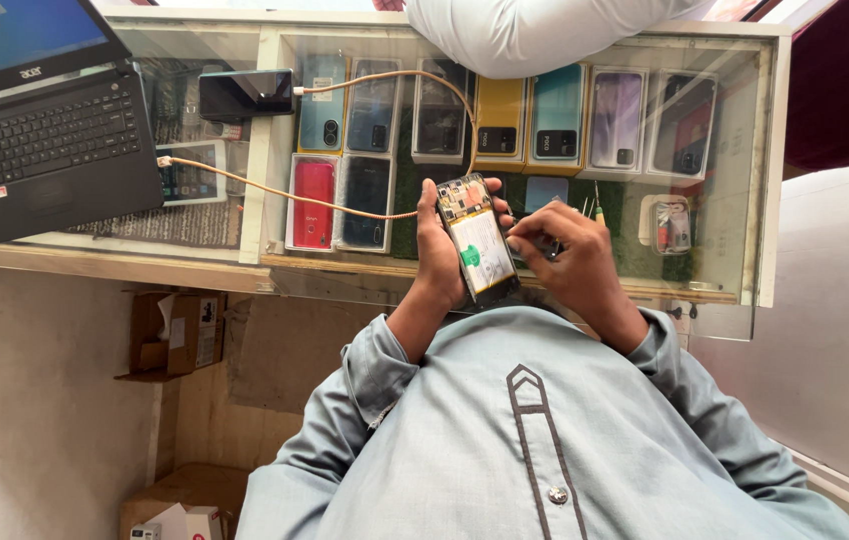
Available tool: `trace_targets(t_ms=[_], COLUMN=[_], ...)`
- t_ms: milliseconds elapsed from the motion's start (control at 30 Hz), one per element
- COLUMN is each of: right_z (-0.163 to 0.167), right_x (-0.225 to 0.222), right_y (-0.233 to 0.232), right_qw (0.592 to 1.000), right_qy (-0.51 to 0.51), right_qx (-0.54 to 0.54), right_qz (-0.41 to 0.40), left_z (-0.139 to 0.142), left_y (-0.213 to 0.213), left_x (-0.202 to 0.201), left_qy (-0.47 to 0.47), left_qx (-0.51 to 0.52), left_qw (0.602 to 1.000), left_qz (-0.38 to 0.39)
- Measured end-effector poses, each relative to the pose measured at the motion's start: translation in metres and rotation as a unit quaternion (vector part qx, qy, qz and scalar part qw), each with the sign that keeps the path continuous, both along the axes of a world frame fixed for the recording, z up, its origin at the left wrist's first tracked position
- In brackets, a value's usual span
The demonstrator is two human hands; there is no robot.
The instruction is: The person removes the back cover of a smartphone, disconnects the battery connector, and removes the old battery. They then install a new battery, reconnect the connector, and prepare to reassemble the device.
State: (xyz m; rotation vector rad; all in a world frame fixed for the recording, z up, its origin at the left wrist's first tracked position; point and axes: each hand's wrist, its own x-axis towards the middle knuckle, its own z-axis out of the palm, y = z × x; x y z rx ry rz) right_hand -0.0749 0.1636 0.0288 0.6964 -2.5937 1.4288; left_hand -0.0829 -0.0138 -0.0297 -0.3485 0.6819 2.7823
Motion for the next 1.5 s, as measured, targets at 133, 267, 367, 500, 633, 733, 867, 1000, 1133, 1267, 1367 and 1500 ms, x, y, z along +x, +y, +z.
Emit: trace_targets(t_ms=[133, 267, 367, 500, 633, 733, 867, 1000, 1133, 1267, 1367, 1500], right_z=[0.004, -0.001, -0.012, -0.029, -0.039, -0.04, -0.034, -0.024, -0.021, -0.026, -0.028, -0.025], right_x=[0.005, 0.004, 0.003, 0.001, -0.004, -0.007, -0.01, -0.009, -0.009, -0.011, -0.013, -0.017], right_y=[-0.012, -0.02, -0.02, -0.019, -0.018, -0.018, -0.018, -0.02, -0.019, -0.02, -0.021, -0.021], right_qw=[0.995, 0.991, 0.986, 0.957, 0.939, 0.935, 0.943, 0.984, 0.995, 0.988, 0.965, 0.98], right_qy=[-0.088, -0.128, -0.164, -0.274, -0.295, -0.321, -0.326, -0.171, -0.077, -0.11, -0.19, -0.18], right_qx=[-0.02, -0.022, -0.012, -0.095, -0.173, -0.149, -0.072, -0.052, -0.058, -0.103, -0.178, -0.084], right_qz=[0.045, 0.045, 0.026, 0.031, 0.032, 0.016, 0.0, 0.005, 0.038, 0.031, 0.033, 0.021], left_z=[-0.005, -0.01, -0.013, -0.016, -0.019, -0.02, -0.023, -0.025, -0.026, -0.026, -0.026, -0.027], left_y=[0.004, 0.011, 0.016, 0.019, 0.021, 0.023, 0.024, 0.023, 0.022, 0.022, 0.023, 0.022], left_x=[-0.003, -0.004, -0.004, -0.004, -0.007, -0.008, -0.009, -0.013, -0.016, -0.019, -0.021, -0.023], left_qy=[0.017, 0.05, 0.054, 0.072, 0.092, 0.104, 0.102, 0.1, 0.106, 0.103, 0.114, 0.111], left_qx=[-0.005, -0.044, -0.055, -0.057, -0.048, -0.046, -0.049, -0.005, -0.02, 0.004, -0.029, -0.052], left_qw=[0.999, 0.995, 0.993, 0.99, 0.989, 0.987, 0.989, 0.991, 0.989, 0.99, 0.988, 0.988], left_qz=[0.035, 0.076, 0.093, 0.106, 0.109, 0.111, 0.099, 0.091, 0.098, 0.094, 0.098, 0.09])
